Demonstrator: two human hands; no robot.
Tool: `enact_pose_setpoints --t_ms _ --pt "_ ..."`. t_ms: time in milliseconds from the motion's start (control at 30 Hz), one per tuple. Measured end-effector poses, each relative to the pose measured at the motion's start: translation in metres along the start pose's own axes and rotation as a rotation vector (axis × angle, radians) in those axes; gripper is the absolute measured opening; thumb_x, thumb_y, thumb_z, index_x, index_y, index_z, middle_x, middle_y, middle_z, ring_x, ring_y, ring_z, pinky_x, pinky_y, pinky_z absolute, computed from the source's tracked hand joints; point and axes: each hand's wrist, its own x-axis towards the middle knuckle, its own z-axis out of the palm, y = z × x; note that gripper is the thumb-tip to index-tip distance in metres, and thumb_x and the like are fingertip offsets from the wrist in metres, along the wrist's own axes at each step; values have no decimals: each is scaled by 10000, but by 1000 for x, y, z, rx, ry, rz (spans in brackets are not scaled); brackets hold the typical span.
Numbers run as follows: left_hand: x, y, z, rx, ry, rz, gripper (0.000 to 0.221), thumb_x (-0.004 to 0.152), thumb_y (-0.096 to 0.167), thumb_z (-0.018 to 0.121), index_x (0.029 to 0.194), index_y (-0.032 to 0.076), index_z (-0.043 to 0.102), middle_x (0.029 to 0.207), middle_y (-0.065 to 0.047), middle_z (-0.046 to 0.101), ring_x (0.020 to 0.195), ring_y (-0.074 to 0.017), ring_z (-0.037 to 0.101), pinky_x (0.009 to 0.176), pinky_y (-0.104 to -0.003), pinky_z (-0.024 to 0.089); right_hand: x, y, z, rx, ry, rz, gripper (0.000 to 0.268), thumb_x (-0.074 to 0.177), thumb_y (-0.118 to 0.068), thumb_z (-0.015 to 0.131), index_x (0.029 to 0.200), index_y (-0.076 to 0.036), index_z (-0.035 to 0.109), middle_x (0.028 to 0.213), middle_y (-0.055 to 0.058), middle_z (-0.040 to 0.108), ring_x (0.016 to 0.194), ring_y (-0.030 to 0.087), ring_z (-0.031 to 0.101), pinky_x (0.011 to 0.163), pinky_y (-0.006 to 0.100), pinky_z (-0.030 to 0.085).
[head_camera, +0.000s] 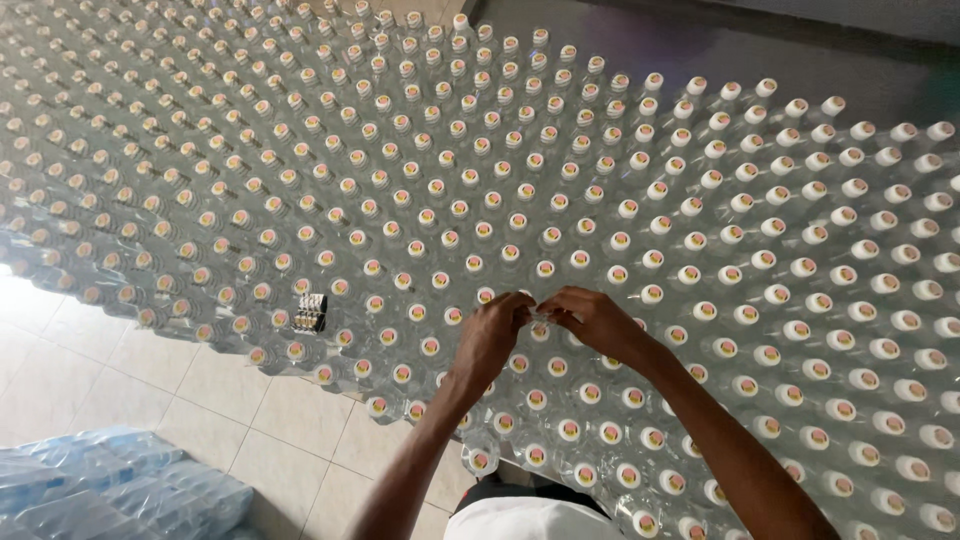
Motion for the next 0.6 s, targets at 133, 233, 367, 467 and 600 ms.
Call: enact_pose_setpoints --t_ms 133,233,367,467,600 --pt "7 -3 0 24 -16 12 193 942 158 675 1125 211 705 959 -65 749 926 -367 728 779 -514 574 4 2 -4 -25 -20 -17 128 949 -73 659 1054 -58 731 977 136 744 936 331 738 844 427 588" --pt "9 -7 3 42 -46 4 194 939 147 671 1118 214 704 941 -59 751 907 -372 728 765 -520 577 4 3 -7 -75 -99 0 124 956 -122 662 1064 -87 711 993 100 727 963 305 726 859 397 577" --pt "6 -8 2 58 -102 -13 214 940 135 658 1130 218 710 959 -76 757 933 -392 721 790 -536 575 -1 -4 -7 -102 -131 10 119 932 -140 697 1036 -82 707 982 103 728 963 302 723 866 419 571" --pt "9 0 -5 35 -145 -22 242 937 118 654 1156 206 707 1012 -84 772 978 -407 719 826 -549 573 2 -7 -10 -131 -154 -20 109 941 -176 694 1026 -109 709 1013 81 721 1009 302 706 895 426 555" --pt "-2 6 -10 32 -232 -76 299 927 122 661 1210 213 687 1102 -51 777 1024 -402 713 843 -545 568 -6 -3 0 -227 -161 -63 126 951 -161 668 1053 -101 712 1050 77 721 1049 302 682 916 414 533"
